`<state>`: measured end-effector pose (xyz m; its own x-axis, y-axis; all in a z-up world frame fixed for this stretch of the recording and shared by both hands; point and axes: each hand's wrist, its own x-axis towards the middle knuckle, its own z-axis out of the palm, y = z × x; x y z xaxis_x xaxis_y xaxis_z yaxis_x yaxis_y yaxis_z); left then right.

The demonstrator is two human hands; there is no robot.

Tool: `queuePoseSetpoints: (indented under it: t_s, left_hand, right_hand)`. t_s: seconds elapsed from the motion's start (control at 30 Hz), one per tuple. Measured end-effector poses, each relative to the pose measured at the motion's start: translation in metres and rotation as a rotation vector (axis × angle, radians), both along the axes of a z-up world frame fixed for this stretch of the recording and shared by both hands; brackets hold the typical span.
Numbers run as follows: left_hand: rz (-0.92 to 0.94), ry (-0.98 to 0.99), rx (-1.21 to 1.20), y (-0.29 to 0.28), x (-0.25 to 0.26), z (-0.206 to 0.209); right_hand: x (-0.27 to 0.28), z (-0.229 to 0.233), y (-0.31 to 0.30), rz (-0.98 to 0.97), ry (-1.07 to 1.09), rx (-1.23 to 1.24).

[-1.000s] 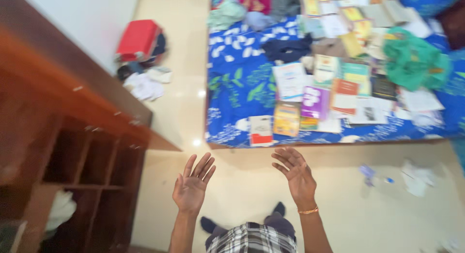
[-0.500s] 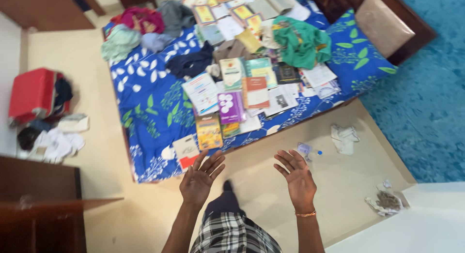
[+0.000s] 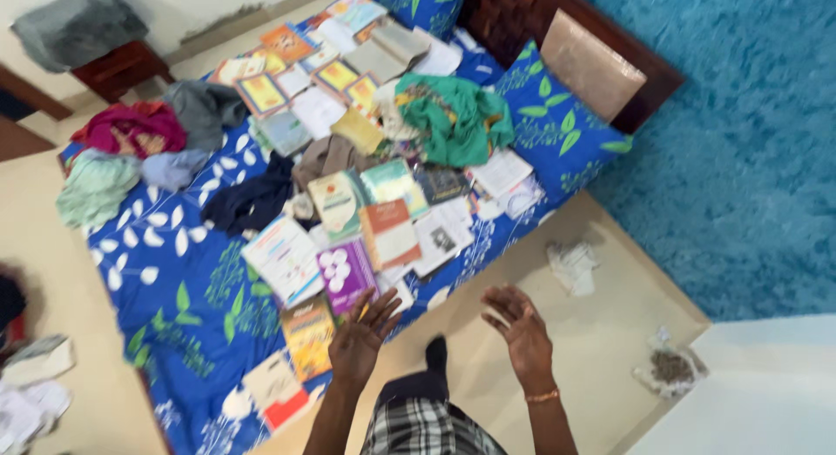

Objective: The person organizes books and clothes in a bedroom. They pick up books from a bed, place them into a wooden wardrobe, and then fold a pair of jeans and a shirt before placing them in the wardrobe.

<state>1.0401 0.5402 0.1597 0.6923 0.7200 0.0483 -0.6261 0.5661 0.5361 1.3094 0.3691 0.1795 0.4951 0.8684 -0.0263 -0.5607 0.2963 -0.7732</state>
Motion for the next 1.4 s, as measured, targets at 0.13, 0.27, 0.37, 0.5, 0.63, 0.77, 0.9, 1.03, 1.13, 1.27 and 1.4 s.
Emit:
queuePoseSetpoints:
  t_s: [0.13,0.27,0.37,0.5,0.63,0.77,0.9,1.03,1.13,1.27,1.4]
  left_hand:
    - [-0.034,0.061,-0.052,0.048,0.062,-0.035]
    - [-0.082,0.244,-0.103,0.086,0.114,-0.062]
    - [-0.086,0.379,-0.108,0.108,0.137,-0.083]
    - [-0.036,0.625,-0.126,0.128,0.161,-0.147]
    - [0.021,0.867,-0.259,0.130,0.165,-0.212]
    - [0.067,1.182,-0.309,0.148,0.196,-0.260]
    - [0.117,1.512,-0.232,0.155,0.221,-0.311]
    - [0.220,1.730,-0.206,0.156,0.242,-0.350]
    - [0.341,1.771,-0.152,0.156,0.259,-0.383]
    - [0.451,1.869,0.002,0.159,0.272,-0.405]
    - [0.497,1.642,-0.331,0.153,0.262,-0.402]
  right_hand:
    - [0.050,-0.018,0.042,0.019,-0.084,-0.091]
    - [0.094,-0.030,0.084,0.029,-0.078,-0.206]
    - [0.119,-0.048,0.120,0.057,-0.008,-0.286]
    - [0.157,-0.101,0.170,0.120,0.050,-0.437]
    - [0.195,-0.175,0.215,0.252,-0.056,-0.648]
    - [0.226,-0.262,0.277,0.401,-0.158,-0.819]
    - [0.248,-0.339,0.314,0.496,-0.296,-0.963]
    - [0.252,-0.409,0.343,0.592,-0.431,-0.928]
    - [0.252,-0.442,0.364,0.680,-0.484,-0.830]
    - [0.259,-0.461,0.366,0.731,-0.633,-0.764]
    - [0.256,-0.458,0.363,0.761,-0.638,-0.860]
